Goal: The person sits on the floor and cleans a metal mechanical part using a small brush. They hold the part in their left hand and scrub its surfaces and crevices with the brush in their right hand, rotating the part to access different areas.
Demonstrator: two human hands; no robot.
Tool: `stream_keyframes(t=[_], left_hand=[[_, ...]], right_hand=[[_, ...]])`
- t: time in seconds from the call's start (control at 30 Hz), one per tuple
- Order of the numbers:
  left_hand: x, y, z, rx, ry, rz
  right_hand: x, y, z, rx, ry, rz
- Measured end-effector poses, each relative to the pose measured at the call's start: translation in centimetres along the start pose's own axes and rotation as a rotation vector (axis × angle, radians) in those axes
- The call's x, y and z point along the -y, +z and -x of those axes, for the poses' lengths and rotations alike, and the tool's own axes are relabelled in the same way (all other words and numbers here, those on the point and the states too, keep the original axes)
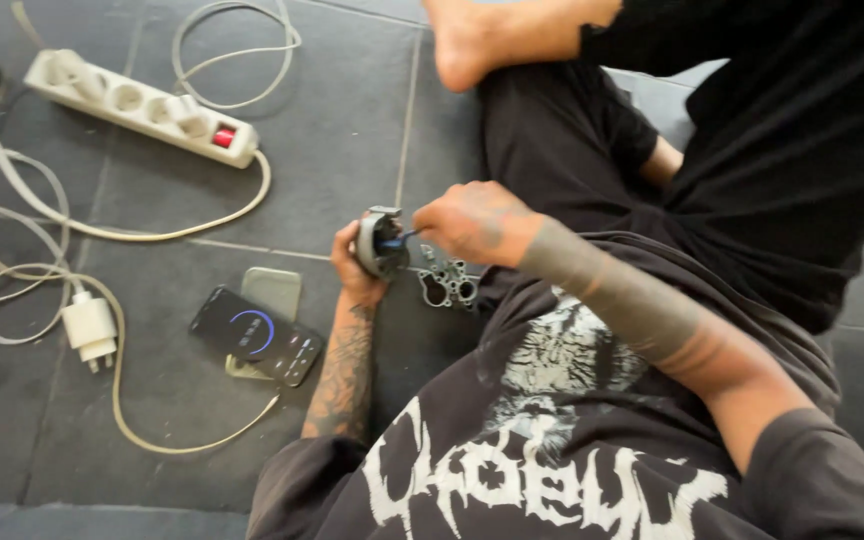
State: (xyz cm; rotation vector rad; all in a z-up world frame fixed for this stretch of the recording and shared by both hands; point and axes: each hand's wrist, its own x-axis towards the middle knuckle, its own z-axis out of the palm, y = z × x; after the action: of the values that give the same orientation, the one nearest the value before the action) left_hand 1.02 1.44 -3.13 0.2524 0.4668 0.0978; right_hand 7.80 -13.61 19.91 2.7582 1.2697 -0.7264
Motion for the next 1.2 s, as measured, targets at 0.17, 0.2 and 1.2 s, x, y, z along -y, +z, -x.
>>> stream_keyframes(t=[0.17,0.2,1.2], left_hand=[[0.2,-1.9,-1.8,0.034,0.009,0.015],[0.3,-2.4,-2.1,0.039,-0.010,0.010],[0.3,-0.5,-1.0,-0.002,-0.029,-0.030]], right_hand=[[0.7,5.0,-1.0,-0.168,-0.058,0.099],[1.1,5.4,-0.9,-0.142,-0.048,0.002],[-0.6,2.7,0.8,-0.539,-0.130,0.167]])
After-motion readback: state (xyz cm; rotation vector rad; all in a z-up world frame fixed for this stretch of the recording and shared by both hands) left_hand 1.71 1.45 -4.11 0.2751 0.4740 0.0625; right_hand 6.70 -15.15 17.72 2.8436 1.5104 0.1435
